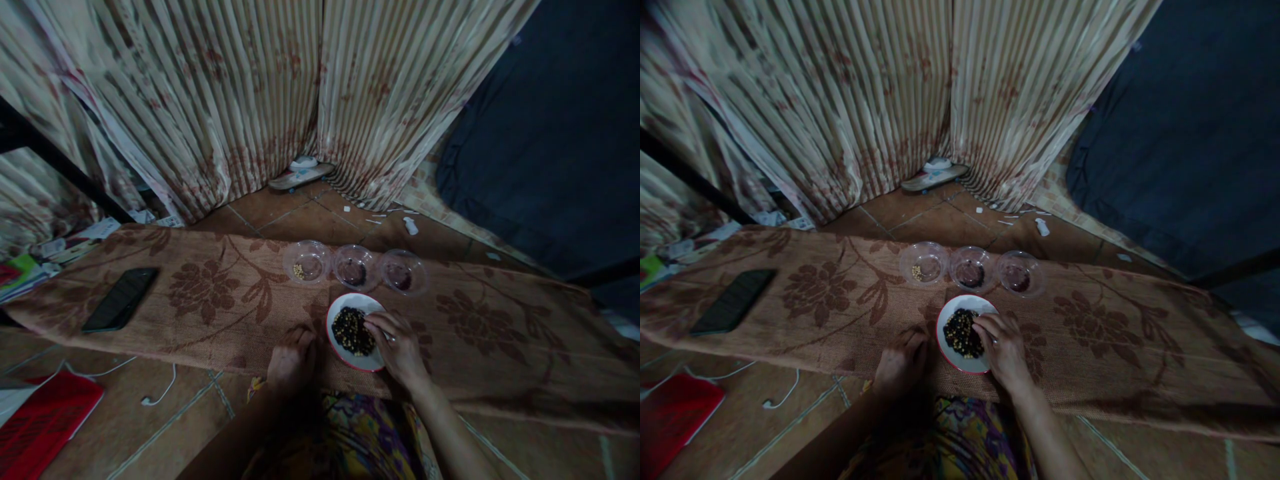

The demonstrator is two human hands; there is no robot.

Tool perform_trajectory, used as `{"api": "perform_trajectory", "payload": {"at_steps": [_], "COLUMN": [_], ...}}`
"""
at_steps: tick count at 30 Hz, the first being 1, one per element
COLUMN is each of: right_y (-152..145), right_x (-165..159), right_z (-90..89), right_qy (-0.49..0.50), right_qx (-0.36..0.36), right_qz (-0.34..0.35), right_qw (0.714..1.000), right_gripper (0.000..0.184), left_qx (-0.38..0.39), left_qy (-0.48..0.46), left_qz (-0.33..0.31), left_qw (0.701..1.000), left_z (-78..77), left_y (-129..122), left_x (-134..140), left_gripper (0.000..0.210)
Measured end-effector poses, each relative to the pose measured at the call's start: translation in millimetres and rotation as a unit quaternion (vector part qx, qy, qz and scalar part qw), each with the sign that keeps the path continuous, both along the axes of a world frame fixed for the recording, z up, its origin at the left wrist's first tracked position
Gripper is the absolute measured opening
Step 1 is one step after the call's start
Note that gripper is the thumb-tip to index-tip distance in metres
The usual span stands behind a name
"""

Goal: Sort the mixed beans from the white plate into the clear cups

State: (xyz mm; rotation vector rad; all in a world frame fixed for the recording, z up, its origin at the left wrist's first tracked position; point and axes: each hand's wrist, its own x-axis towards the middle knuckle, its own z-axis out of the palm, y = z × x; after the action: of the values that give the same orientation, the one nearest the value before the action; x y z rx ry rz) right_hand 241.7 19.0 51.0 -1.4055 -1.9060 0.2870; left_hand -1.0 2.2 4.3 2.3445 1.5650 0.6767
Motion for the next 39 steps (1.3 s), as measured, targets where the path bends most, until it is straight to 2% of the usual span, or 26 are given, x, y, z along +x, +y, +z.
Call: {"api": "perform_trajectory", "payload": {"at_steps": [29,39], "right_y": [1.0,0.7], "right_x": [5.0,3.0], "right_z": [-6.2,-6.3], "right_qy": [-0.033,-0.013], "right_qx": [0.023,0.027], "right_qz": [0.001,-0.004], "right_qw": [0.999,1.000], "right_gripper": [0.017,0.019], "left_qx": [-0.010,-0.015], "left_qy": [0.001,0.003], "left_qz": [0.006,0.005], "left_qw": [1.000,1.000], "left_z": [1.6,0.8], "left_y": [-0.7,-0.7], "left_x": [0.2,-0.2], "left_gripper": [0.016,0.015]}}
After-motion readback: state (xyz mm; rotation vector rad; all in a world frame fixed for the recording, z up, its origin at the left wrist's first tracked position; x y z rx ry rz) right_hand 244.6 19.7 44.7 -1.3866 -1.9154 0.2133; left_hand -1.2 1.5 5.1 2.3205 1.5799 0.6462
